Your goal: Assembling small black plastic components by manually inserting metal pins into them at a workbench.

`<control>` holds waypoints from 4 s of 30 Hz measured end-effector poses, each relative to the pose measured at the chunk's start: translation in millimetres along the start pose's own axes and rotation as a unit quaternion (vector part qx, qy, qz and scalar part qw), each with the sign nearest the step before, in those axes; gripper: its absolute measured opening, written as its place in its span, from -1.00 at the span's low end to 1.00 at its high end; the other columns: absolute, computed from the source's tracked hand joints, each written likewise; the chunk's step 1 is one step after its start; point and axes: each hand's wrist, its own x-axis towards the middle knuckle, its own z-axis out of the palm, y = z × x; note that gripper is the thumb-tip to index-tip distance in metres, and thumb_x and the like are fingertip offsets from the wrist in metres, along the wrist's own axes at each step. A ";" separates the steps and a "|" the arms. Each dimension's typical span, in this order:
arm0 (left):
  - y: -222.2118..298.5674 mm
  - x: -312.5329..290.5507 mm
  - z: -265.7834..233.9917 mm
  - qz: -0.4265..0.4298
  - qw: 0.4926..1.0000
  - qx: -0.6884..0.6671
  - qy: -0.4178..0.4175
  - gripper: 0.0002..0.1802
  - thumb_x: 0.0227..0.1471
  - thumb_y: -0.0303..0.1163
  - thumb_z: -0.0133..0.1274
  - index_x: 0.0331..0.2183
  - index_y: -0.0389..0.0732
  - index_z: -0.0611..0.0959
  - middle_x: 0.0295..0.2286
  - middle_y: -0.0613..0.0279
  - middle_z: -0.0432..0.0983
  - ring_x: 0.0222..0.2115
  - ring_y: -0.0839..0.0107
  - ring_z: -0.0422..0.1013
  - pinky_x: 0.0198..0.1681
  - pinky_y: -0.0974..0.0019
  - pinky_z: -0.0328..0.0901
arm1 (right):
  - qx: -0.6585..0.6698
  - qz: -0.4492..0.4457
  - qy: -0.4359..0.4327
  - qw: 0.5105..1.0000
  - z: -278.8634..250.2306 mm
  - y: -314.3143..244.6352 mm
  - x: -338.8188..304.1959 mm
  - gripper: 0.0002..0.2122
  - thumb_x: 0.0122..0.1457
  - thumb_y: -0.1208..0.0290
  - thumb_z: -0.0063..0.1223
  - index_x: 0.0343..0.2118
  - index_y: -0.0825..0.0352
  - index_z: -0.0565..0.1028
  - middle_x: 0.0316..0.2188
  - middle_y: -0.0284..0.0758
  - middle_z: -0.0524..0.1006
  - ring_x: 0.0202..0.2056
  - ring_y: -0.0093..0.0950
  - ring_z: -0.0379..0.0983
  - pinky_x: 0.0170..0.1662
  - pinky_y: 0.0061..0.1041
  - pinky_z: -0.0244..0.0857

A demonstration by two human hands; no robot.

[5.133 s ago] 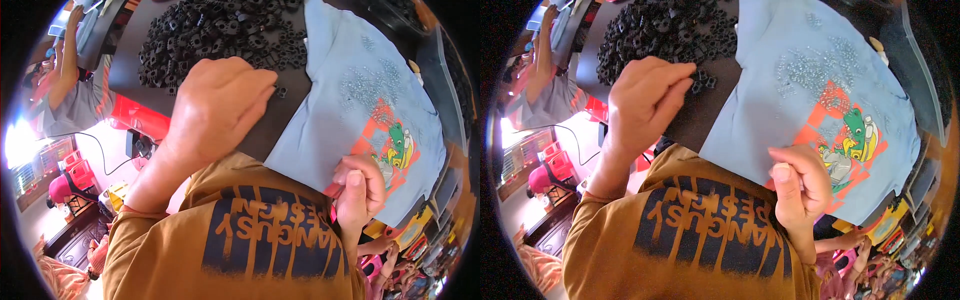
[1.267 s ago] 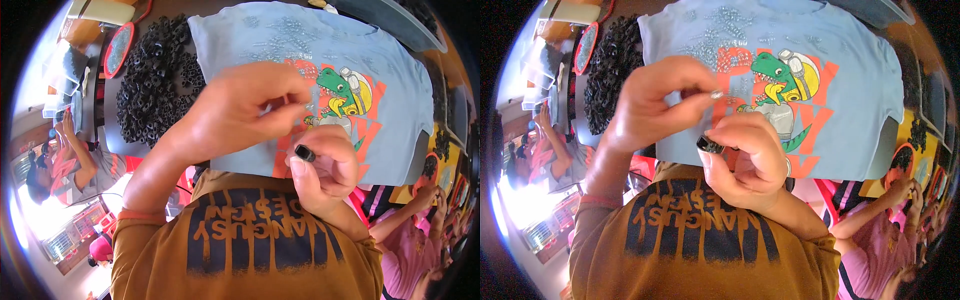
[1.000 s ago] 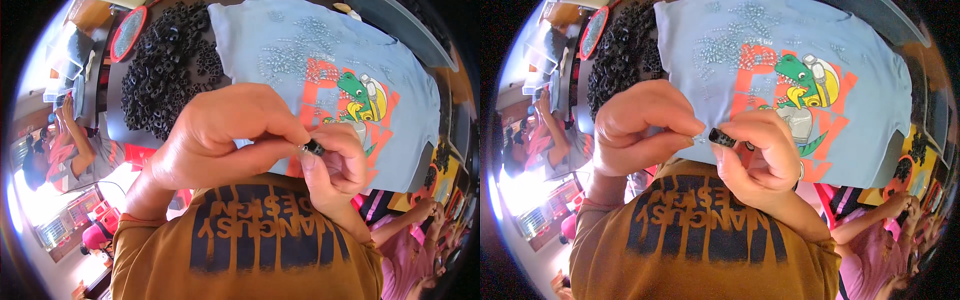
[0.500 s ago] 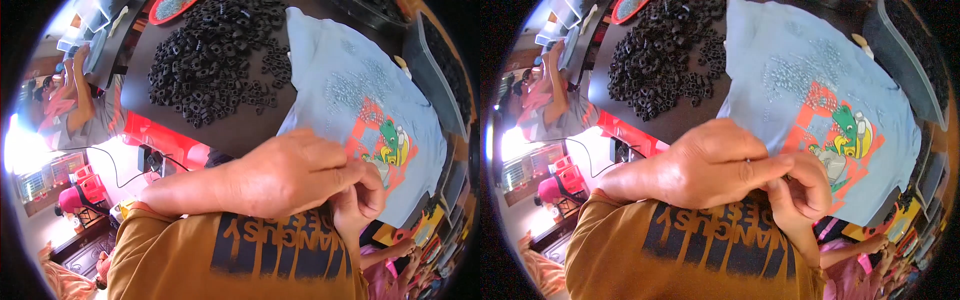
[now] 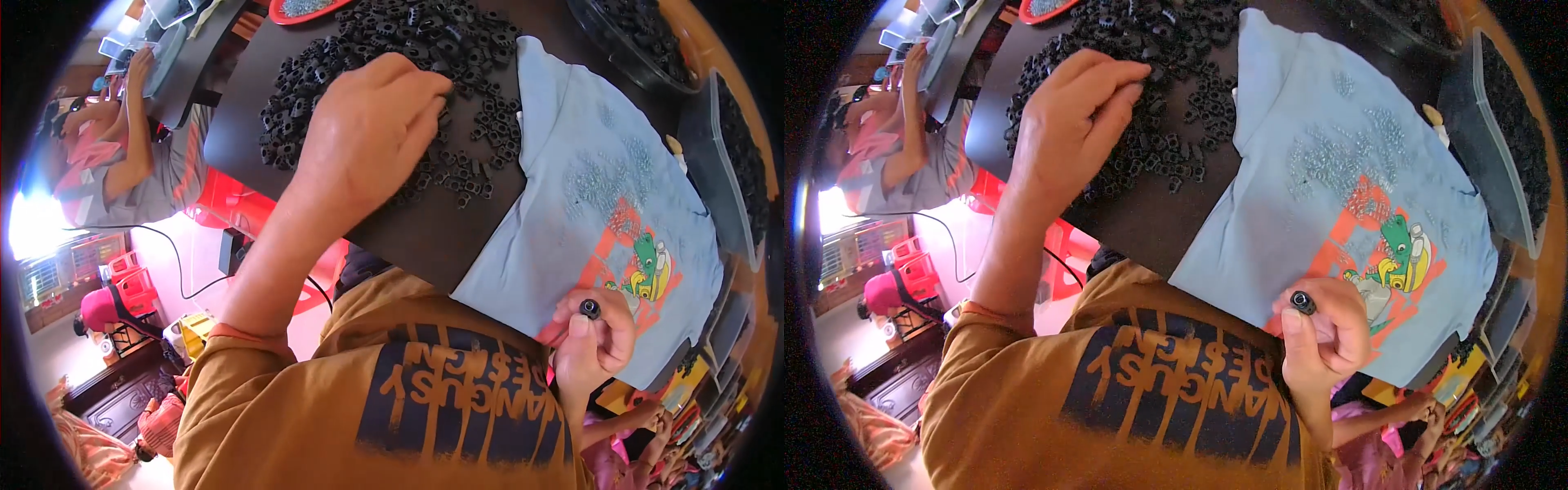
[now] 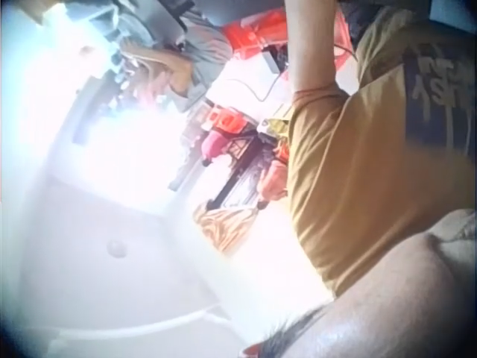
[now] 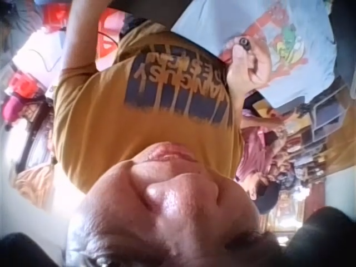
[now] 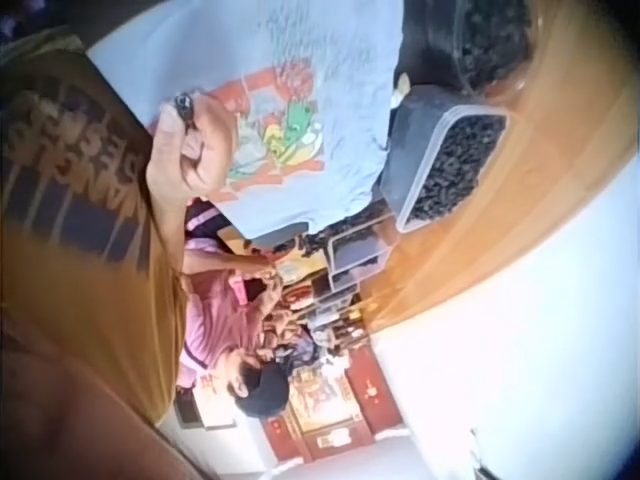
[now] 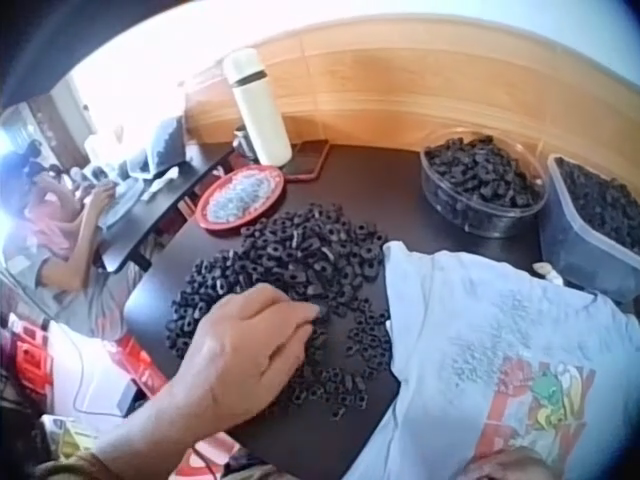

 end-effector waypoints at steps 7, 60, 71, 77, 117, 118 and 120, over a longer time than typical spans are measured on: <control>-0.6 0.3 2.5 0.004 0.999 -0.002 -0.042 -0.85 -0.04 -0.49 0.03 -0.34 -0.30 0.59 -0.47 0.12 0.42 -0.48 0.20 0.39 -0.41 0.32 0.28 | -0.008 -0.005 -0.007 1.000 -1.8 0.5 1.9 -0.85 0.01 0.66 0.04 -0.32 0.42 0.40 -0.39 -0.22 0.43 -0.47 -0.49 0.38 -0.40 -0.56 0.29; 78.6 -6.3 16.4 0.031 0.916 -0.333 -0.221 -0.81 -0.19 -0.66 0.12 -0.40 -0.27 0.58 -0.50 0.22 0.45 -0.53 0.46 0.37 -0.49 0.44 0.24 | 0.013 0.023 -0.013 1.000 -5.9 -2.2 0.9 -0.76 -0.08 0.69 0.18 -0.29 0.48 0.46 -0.34 -0.20 0.47 -0.33 -0.47 0.37 -0.28 -0.56 0.23; 87.3 -5.4 17.5 -0.065 0.815 -0.494 -0.294 -0.75 -0.07 -0.60 0.01 -0.27 -0.27 0.65 -0.39 0.22 0.40 -0.39 0.47 0.32 -0.33 0.47 0.18 | 0.037 0.009 -0.014 0.999 -3.5 -0.1 3.7 -0.79 -0.07 0.67 0.18 -0.32 0.49 0.47 -0.38 -0.22 0.47 -0.42 -0.54 0.36 -0.42 -0.64 0.20; 88.9 -1.9 19.8 -0.046 0.826 -0.473 -0.303 -0.79 -0.05 -0.57 0.01 -0.29 -0.31 0.62 -0.41 0.22 0.42 -0.38 0.46 0.33 -0.32 0.43 0.19 | 0.047 0.035 -0.005 0.998 -2.0 -2.5 2.8 -0.81 -0.05 0.65 0.18 -0.33 0.48 0.47 -0.40 -0.24 0.49 -0.46 -0.58 0.35 -0.48 -0.68 0.17; 119.7 -12.3 69.4 0.288 0.938 -0.190 0.012 -0.49 -0.39 -0.62 0.28 -0.24 -0.44 0.54 -0.52 0.16 0.45 -0.63 0.34 0.39 -0.63 0.39 0.27 | 0.286 0.099 0.098 0.948 -10.6 -4.7 7.1 -0.89 0.10 0.60 0.05 -0.29 0.43 0.48 -0.34 -0.30 0.53 -0.34 -0.63 0.42 -0.25 -0.64 0.31; 121.5 -12.2 70.8 0.284 0.941 -0.181 0.029 -0.49 -0.39 -0.63 0.27 -0.24 -0.44 0.54 -0.51 0.16 0.45 -0.62 0.34 0.39 -0.62 0.39 0.27 | 0.305 0.104 0.099 0.942 -10.4 -4.6 6.2 -0.89 0.10 0.60 0.05 -0.29 0.44 0.48 -0.34 -0.28 0.53 -0.34 -0.61 0.43 -0.25 -0.62 0.33; 123.2 -11.1 70.9 0.286 0.942 -0.169 0.050 -0.50 -0.39 -0.63 0.26 -0.24 -0.44 0.53 -0.49 0.16 0.45 -0.61 0.35 0.39 -0.60 0.38 0.27 | 0.328 0.099 0.105 0.934 -8.3 -4.6 5.8 -0.88 0.10 0.61 0.04 -0.28 0.45 0.47 -0.34 -0.25 0.53 -0.35 -0.57 0.45 -0.25 -0.59 0.35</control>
